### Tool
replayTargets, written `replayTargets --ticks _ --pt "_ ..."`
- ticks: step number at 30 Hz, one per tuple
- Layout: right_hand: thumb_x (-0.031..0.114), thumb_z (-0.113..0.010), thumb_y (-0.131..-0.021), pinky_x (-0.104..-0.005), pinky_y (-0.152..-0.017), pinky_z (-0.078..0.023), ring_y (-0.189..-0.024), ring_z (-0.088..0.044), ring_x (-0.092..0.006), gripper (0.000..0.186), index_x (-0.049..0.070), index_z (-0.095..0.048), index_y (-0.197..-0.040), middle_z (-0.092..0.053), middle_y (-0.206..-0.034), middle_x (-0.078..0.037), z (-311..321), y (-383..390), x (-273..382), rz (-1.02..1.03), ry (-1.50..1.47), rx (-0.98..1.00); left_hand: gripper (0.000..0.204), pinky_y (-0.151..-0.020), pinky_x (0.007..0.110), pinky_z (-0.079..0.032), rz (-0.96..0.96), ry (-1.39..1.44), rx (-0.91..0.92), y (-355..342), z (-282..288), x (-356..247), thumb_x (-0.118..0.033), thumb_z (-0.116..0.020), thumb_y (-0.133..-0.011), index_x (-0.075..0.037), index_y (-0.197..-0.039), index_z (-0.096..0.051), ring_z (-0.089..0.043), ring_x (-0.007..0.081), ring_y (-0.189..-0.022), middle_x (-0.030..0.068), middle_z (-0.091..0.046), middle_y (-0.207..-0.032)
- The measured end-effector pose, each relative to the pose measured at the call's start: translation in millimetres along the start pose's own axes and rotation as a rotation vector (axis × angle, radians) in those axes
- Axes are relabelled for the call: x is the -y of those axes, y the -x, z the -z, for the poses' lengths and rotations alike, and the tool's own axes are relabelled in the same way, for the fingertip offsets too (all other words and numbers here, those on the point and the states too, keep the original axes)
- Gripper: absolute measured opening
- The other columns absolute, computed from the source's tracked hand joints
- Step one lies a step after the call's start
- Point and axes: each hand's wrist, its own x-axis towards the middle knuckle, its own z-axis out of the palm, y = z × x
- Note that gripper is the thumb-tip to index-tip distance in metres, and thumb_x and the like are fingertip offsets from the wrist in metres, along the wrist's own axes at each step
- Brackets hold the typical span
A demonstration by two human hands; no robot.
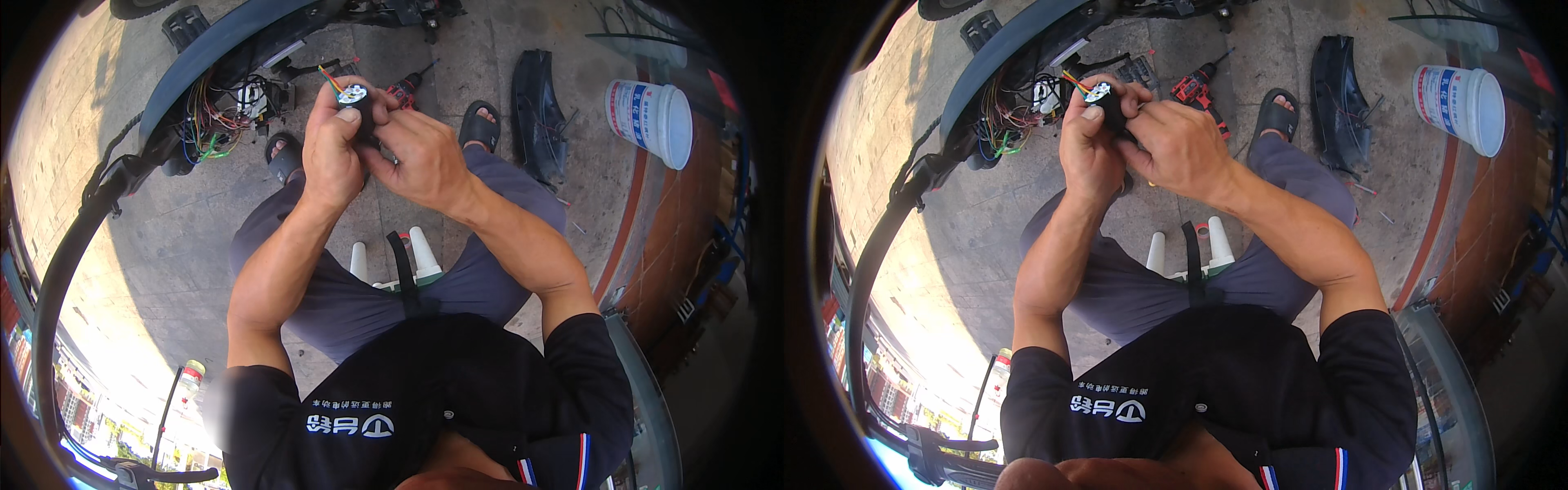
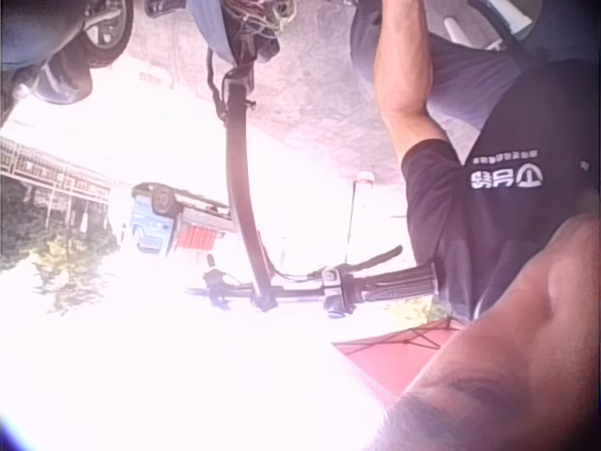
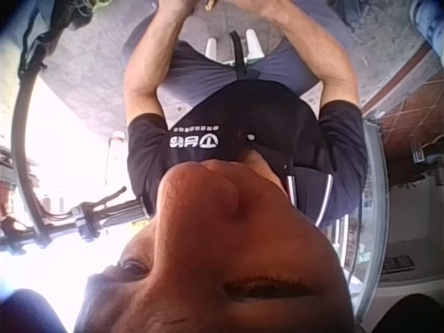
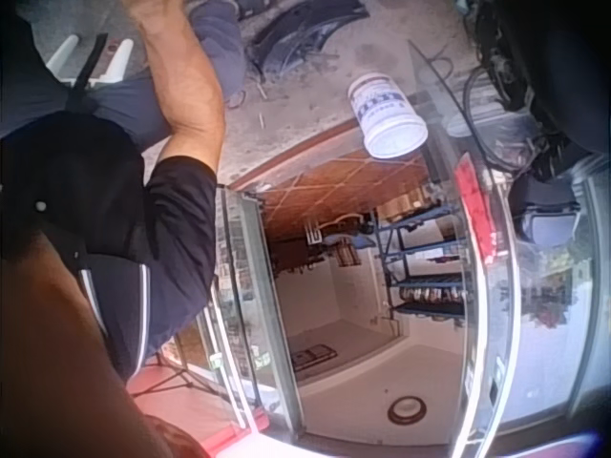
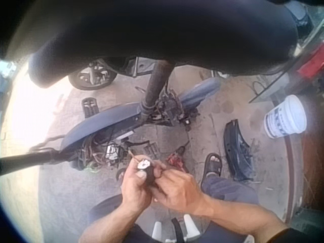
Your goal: The person repairs wiring on a scooter by stripping wires, inserting them into a connector, and crimping them with pliers. They move between an indoor workbench and an outdoor area where the scooter is located.
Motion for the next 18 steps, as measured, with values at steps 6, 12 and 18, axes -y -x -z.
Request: replayTargets --ticks 6,12,18 --pt "0.02 -0.071 -0.072 -0.0369 -0.061 -0.05 -0.068 -0.06 -0.0276 0.033 0.001 -0.062 -0.098 -0.059 -0.077 -0.01 0.9 0.5 1.8 0.03 -0.003 0.005 0.035 -0.091 0.036 -0.04 -0.007 -0.005 0.002 -0.1 1.5 0.8 -0.016 -0.041 -0.073 0.003 -0.101 -0.048 -0.052 0.0227 -0.094 0.0101 -0.054 -0.085" --pt "0.017 -0.07 -0.075 -0.0339 -0.063 -0.051 -0.072 -0.063 -0.0257 0.028 0.002 -0.063 -0.097 -0.062 -0.081 -0.01 8.1 -2.3 0.3 -0.023 -0.099 0.087 0.027 -0.081 0.03 -0.045 -0.009 -0.061 -0.017 1.4 -0.2 -4.9 -0.013 -0.044 -0.081 0.001 -0.104 -0.049 -0.054 0.0172 -0.085 0.0082 -0.055 -0.086" --pt "0.01 -0.058 -0.092 -0.0235 -0.072 -0.05 -0.083 -0.059 -0.0078 0.018 -0.002 -0.061 -0.105 -0.064 -0.089 -0.004 24.9 -10.9 -15.0 -0.479 -0.688 0.025 0.032 -0.068 0.02 -0.044 -0.16 -0.534 -0.088 -2.0 3.7 -0.9 -0.009 -0.063 -0.09 -0.001 -0.118 -0.049 -0.054 0.0068 -0.08 0.0045 -0.061 -0.095"
